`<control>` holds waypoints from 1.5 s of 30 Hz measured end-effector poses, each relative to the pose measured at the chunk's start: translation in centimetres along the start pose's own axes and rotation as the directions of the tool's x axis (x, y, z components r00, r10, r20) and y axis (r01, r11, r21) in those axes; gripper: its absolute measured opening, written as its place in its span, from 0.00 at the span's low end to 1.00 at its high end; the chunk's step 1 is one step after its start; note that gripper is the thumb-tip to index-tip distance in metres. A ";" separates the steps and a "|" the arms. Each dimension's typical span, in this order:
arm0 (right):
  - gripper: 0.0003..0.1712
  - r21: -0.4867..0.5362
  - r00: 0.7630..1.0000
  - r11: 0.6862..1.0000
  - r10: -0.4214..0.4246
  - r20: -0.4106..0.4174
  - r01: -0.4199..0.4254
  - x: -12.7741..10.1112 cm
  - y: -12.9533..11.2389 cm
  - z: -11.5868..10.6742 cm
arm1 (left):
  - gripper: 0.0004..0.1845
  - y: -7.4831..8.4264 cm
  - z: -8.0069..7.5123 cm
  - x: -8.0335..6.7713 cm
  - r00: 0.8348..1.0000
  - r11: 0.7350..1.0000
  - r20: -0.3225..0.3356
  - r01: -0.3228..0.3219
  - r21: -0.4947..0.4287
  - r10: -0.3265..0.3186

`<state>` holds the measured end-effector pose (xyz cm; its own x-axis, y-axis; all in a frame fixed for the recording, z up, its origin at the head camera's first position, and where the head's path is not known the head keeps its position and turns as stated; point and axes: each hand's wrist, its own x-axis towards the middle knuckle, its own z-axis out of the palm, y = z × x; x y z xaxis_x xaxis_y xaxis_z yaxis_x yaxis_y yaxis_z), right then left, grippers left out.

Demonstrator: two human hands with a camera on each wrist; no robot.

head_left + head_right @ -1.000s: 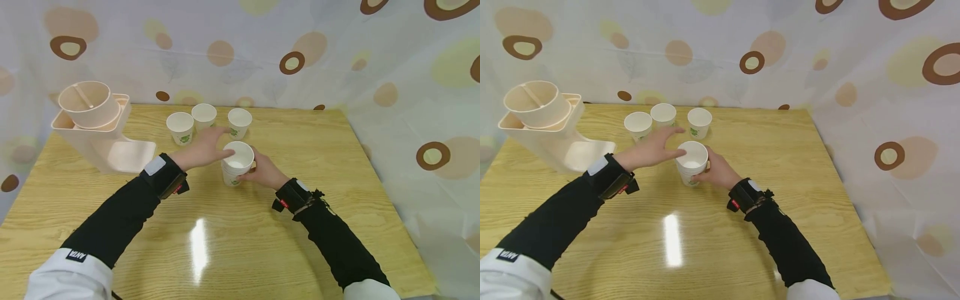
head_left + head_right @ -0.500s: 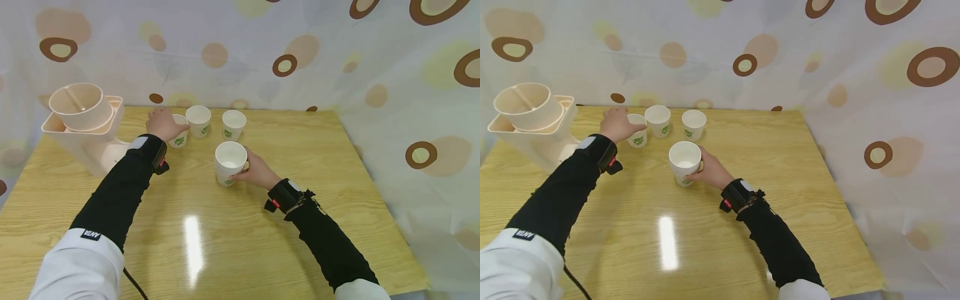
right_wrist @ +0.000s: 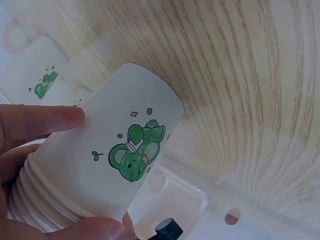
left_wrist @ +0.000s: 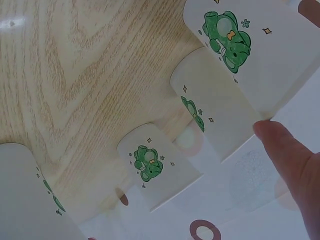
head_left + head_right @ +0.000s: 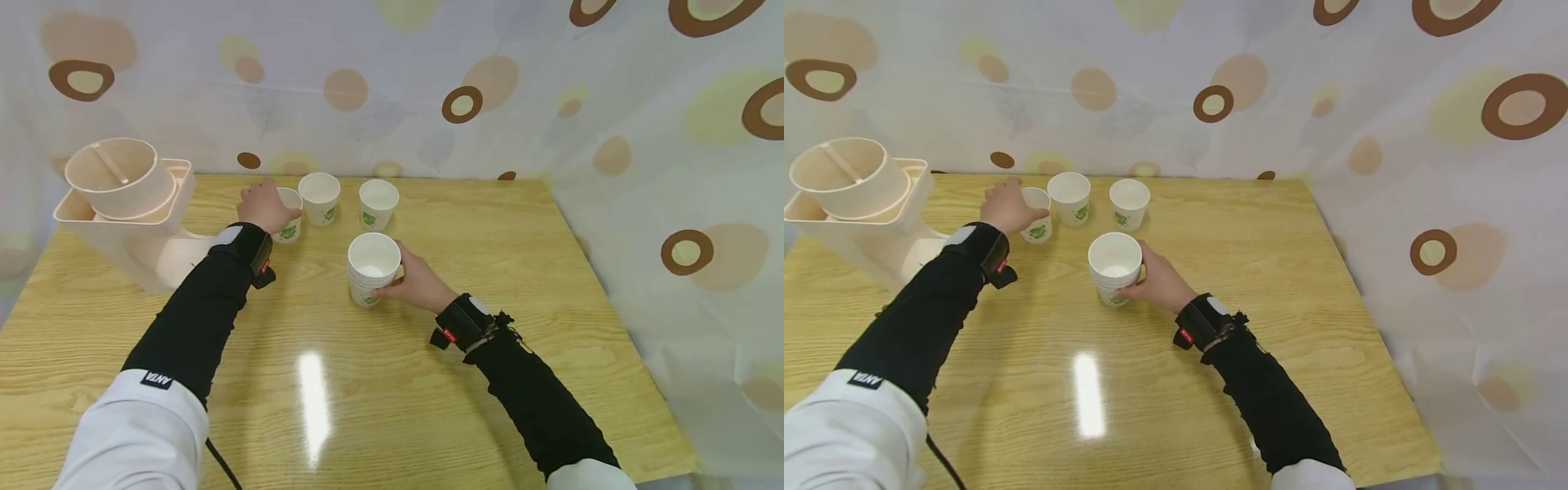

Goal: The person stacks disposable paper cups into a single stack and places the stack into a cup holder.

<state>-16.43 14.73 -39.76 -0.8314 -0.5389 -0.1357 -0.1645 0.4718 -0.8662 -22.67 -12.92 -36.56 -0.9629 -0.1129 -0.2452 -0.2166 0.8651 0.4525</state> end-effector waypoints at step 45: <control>0.49 0.025 1.000 1.000 0.006 0.016 -0.007 0.2 0.0 -0.6 | 0.34 9.8 -5.2 -11.6 0.887 0.892 -0.194 -0.442 -0.095 0.419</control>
<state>-16.91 15.09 -39.52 -0.8238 -0.5470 -0.1489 -0.1458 0.4582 -0.8768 -14.44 -5.67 -24.85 -0.9762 0.1674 0.1381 0.2168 0.7752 0.5933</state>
